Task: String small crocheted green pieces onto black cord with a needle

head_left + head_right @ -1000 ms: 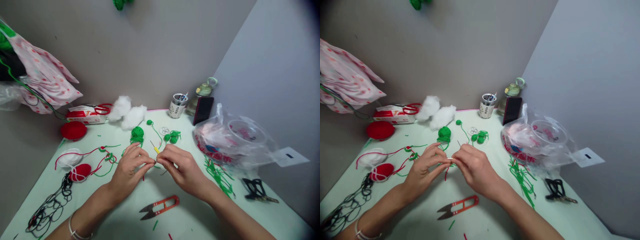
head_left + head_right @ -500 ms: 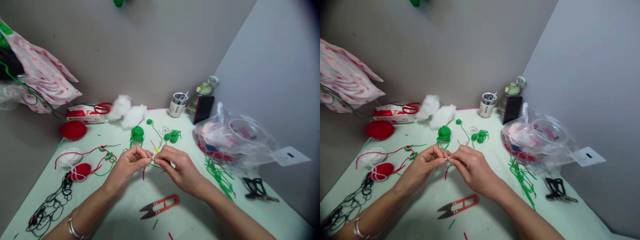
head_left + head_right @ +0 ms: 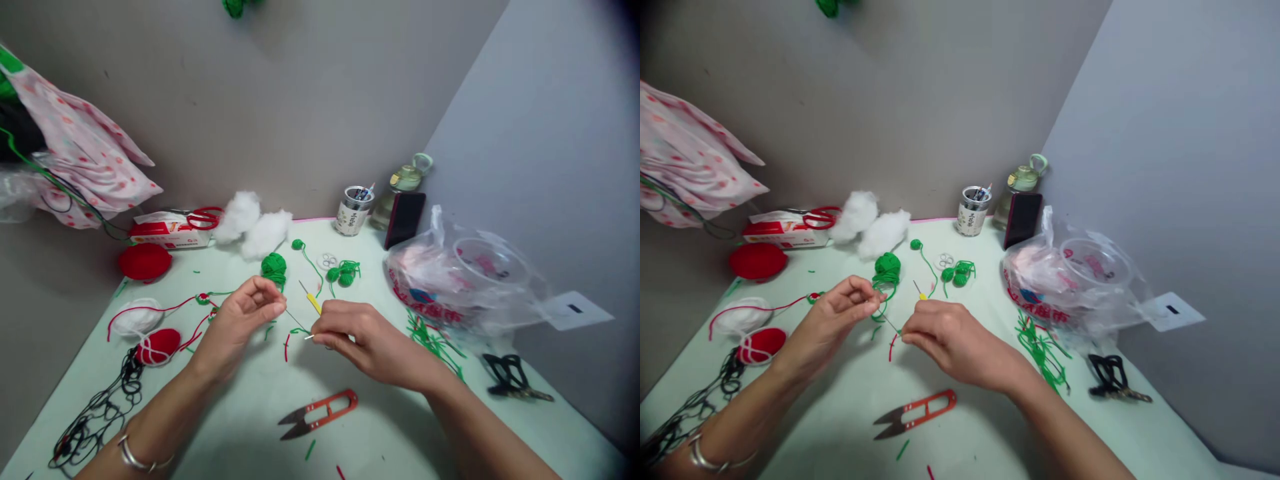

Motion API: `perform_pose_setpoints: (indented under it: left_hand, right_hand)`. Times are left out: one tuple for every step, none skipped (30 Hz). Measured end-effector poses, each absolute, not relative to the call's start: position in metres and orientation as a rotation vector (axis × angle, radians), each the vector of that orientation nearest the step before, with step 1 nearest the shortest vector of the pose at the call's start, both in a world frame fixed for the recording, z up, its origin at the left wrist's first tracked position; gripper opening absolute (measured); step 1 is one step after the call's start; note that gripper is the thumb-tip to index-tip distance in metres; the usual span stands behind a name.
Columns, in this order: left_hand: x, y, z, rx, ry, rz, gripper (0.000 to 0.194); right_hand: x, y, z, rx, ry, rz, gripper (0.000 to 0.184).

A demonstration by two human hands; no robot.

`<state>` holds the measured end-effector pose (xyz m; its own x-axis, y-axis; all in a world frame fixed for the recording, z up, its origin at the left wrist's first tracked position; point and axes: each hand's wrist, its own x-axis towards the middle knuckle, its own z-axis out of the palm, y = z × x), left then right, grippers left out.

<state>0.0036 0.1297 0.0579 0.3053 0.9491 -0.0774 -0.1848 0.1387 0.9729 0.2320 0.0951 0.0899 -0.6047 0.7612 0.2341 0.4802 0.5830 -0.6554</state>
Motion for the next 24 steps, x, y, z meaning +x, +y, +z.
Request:
perform_pose_setpoints:
  left_hand:
    - [0.003, 0.130, 0.057, 1.188, 0.893, 0.957, 0.013]
    - [0.001, 0.130, 0.057, 1.262, 0.888, 0.905, 0.011]
    - [0.000, 0.129, 0.057, 1.324, 0.876, 0.851, 0.010]
    - [0.000, 0.128, 0.058, 1.370, 0.856, 0.797, 0.009]
    - [-0.001, 0.127, 0.059, 1.403, 0.827, 0.738, 0.010]
    - [-0.001, 0.126, 0.061, 1.428, 0.790, 0.670, 0.011]
    - [0.000, 0.125, 0.063, 1.448, 0.751, 0.597, 0.011]
    - [0.001, 0.124, 0.065, 1.467, 0.715, 0.527, 0.011]
    - [0.003, 0.122, 0.066, 1.491, 0.687, 0.458, 0.011]
    - [0.005, 0.121, 0.067, 1.518, 0.670, 0.395, 0.011]
    - [0.007, 0.119, 0.068, 1.544, 0.663, 0.335, 0.013]
    - [0.009, 0.117, 0.067, 1.571, 0.663, 0.286, 0.013]
    - [0.011, 0.116, 0.065, 1.598, 0.666, 0.252, 0.013]
    - [0.013, 0.115, 0.063, 1.624, 0.665, 0.231, 0.012]
    - [0.015, 0.114, 0.060, 1.649, 0.669, 0.247, 0.015]
    - [0.016, 0.113, 0.057, 1.674, 0.681, 0.278, 0.020]
    - [0.017, 0.113, 0.055, 1.690, 0.704, 0.315, 0.022]
    - [0.018, 0.113, 0.053, 1.693, 0.738, 0.354, 0.021]
    - [0.018, 0.113, 0.052, 1.682, 0.781, 0.394, 0.019]
    - [0.017, 0.114, 0.051, 1.655, 0.827, 0.442, 0.016]
    - [0.017, 0.115, 0.051, 1.615, 0.870, 0.501, 0.014]
    - [0.016, 0.116, 0.052, 1.561, 0.903, 0.564, 0.014]
    - [0.015, 0.118, 0.052, 1.496, 0.921, 0.624, 0.015]
    - [0.015, 0.119, 0.051, 1.427, 0.921, 0.667, 0.016]
  right_hand:
    - [0.238, 0.097, 0.092, -1.015, -2.296, 0.829, 0.024]
    - [0.244, 0.100, 0.093, -1.045, -2.259, 0.906, 0.025]
    - [0.252, 0.104, 0.094, -1.087, -2.197, 0.966, 0.026]
    - [0.260, 0.109, 0.093, -1.132, -2.121, 1.002, 0.027]
    - [0.268, 0.114, 0.091, -1.199, -2.035, 1.018, 0.028]
    - [0.276, 0.119, 0.088, -1.283, -1.941, 1.011, 0.029]
    - [0.282, 0.124, 0.084, -1.366, -1.865, 0.976, 0.030]
    - [0.287, 0.129, 0.078, -1.458, -1.820, 0.908, 0.030]
    - [0.290, 0.134, 0.071, -1.549, -1.814, 0.820, 0.030]
    - [0.292, 0.138, 0.063, -1.636, -1.838, 0.723, 0.029]
    - [0.292, 0.142, 0.055, -1.715, -1.875, 0.630, 0.027]
    - [0.291, 0.145, 0.046, -1.776, -1.904, 0.556, 0.025]
    - [0.289, 0.148, 0.038, -1.823, -1.923, 0.499, 0.024]
    - [0.287, 0.150, 0.030, -1.859, -1.933, 0.458, 0.023]
    - [0.286, 0.151, 0.022, -1.887, -1.935, 0.429, 0.025]
    - [0.284, 0.152, 0.016, -1.916, -1.942, 0.403, 0.027]
    - [0.283, 0.153, 0.011, -1.938, -1.951, 0.385, 0.029]
    - [0.283, 0.153, 0.008, -1.953, -1.962, 0.376, 0.030]
    - [0.283, 0.153, 0.008, -1.959, -1.973, 0.377, 0.029]
    - [0.283, 0.153, 0.009, -1.955, -1.985, 0.384, 0.027]
    - [0.283, 0.151, 0.013, -1.938, -2.002, 0.403, 0.026]
    - [0.283, 0.149, 0.018, -1.906, -2.026, 0.435, 0.024]
    - [0.282, 0.146, 0.025, -1.863, -2.060, 0.476, 0.024]
    - [0.280, 0.143, 0.034, -1.795, -2.089, 0.544, 0.024]
